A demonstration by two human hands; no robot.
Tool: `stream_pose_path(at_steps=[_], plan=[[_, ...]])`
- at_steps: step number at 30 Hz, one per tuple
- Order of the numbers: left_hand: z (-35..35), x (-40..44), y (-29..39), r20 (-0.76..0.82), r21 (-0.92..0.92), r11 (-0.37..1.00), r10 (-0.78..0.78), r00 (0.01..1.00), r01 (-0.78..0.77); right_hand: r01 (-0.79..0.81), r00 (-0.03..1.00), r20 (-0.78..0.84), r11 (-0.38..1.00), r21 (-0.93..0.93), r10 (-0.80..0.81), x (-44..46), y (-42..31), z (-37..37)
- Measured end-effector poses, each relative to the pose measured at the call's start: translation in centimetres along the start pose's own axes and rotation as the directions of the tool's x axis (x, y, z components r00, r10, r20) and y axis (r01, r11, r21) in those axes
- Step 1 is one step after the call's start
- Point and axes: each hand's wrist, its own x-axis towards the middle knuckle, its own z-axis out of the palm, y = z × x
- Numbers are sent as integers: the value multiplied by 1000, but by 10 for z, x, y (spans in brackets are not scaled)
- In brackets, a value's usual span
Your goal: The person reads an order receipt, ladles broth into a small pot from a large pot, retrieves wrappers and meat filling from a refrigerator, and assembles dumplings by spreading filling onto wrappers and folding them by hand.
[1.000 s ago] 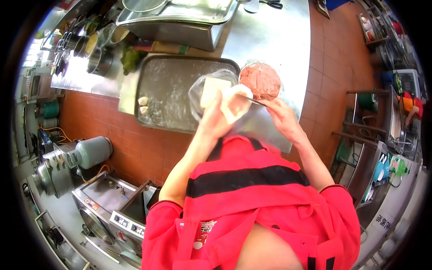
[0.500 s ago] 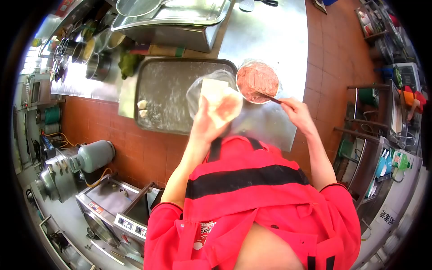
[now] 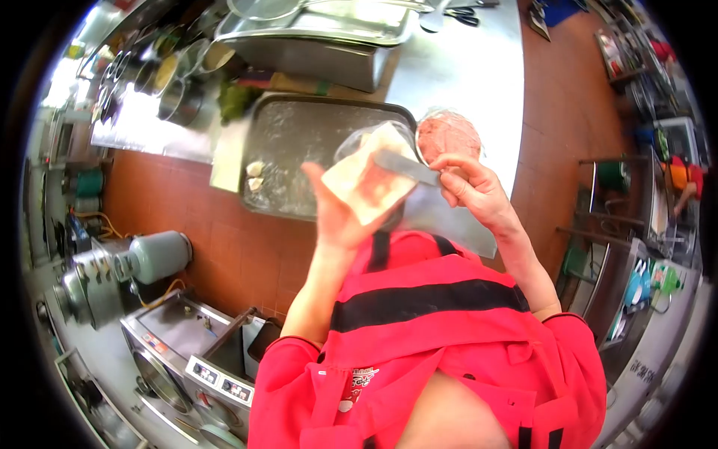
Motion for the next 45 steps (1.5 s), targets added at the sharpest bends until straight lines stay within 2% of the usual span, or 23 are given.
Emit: stream_pose_path(at_steps=[1, 2, 3, 6, 8, 9, 10, 13, 16, 17, 20, 21, 24, 25, 26, 27, 28, 30, 32, 34, 36, 40, 45], plan=[[-18, -2, -2, 4, -239, 971, -32, 999, 32, -28, 999, 32, 998, -52, 30, 7, 6, 2], [-32, -3, -5, -78, -251, 968, 12, 997, -31, -58, 996, 60, 993, -105, 65, 13, 14, 5], [-42, -7, -8, -81, 104, 989, 112, 990, -104, -99, 994, 26, 976, -195, 106, 19, 23, 8], [-63, -15, -8, -131, 160, 968, 212, 968, -191, -94, 995, -58, 918, -384, 77, 17, 31, 7], [-69, -21, 6, -244, -158, 957, 202, 949, -244, -55, 995, -94, 897, -438, 15, 12, 31, -1], [-73, -23, 16, -283, -343, 898, 182, 942, -277, -68, 994, -111, 893, -445, 21, 11, 31, -3], [-80, -22, 21, -299, -308, 909, 187, 936, -280, -83, 991, -132, 888, -452, 25, 11, 29, -3], [-81, -19, 24, -367, -204, 952, 142, 920, -228, 33, 999, 6, 832, -554, -36, 25, 14, 40], [-113, -13, 25, -241, -137, 982, 92, 966, -128, 386, 915, 265, 469, -795, -304, 50, 22, 61], [-108, -11, 26, -333, -78, 986, 116, 936, -149, 398, 905, 263, 453, -798, -334, 54, 16, 65], [-118, -11, 40, -122, -30, 988, 144, 982, -149, 253, 967, 134, 771, -584, -215, 53, -4, 70], [-119, -11, 39, -195, -1, 989, 142, 970, -145, 230, 973, 109, 887, -401, -203, 55, 0, 69], [-85, -3, 37, -414, 50, 993, 117, 903, -106, 350, 936, 40, 915, -200, -349, 67, 5, 93], [-72, 1, 37, -490, 48, 994, 105, 865, -94, 474, 876, 188, 724, -501, -443, 69, 1, 94], [-66, 3, 38, -564, 47, 995, 95, 820, -82, 415, 907, 166, 754, -509, -387, 69, 0, 93], [-68, -3, 42, -518, 83, 995, 84, 851, -48, 350, 935, 142, 783, -514, -325, 68, -1, 92], [-82, -3, 45, -453, 20, 996, 82, 888, -82, 285, 958, 123, 808, -515, -260, 67, -1, 90], [-116, -2, 52, -317, -111, 983, 102, 943, -143, 213, 973, -42, 948, -237, -229, 57, -4, 80], [-106, -5, 60, -368, -200, 962, 100, 924, -184, 311, 946, -79, 950, -39, -313, 54, 3, 72], [-99, -7, 66, -395, -253, 948, 81, 915, -193, 137, 987, -73, 988, -67, -142, 49, 23, 75], [-103, -4, 71, -363, -237, 952, 100, 926, -196, 49, 998, -42, 999, -13, -50, 46, 40, 85], [-105, -10, 79, -313, -254, 948, 109, 944, -194, 82, 995, -47, 996, -26, -83, 56, 43, 114], [-108, -16, 87, -363, -48, 975, 183, 914, -215, 122, 989, -67, 984, -127, -132, 74, 46, 129]])
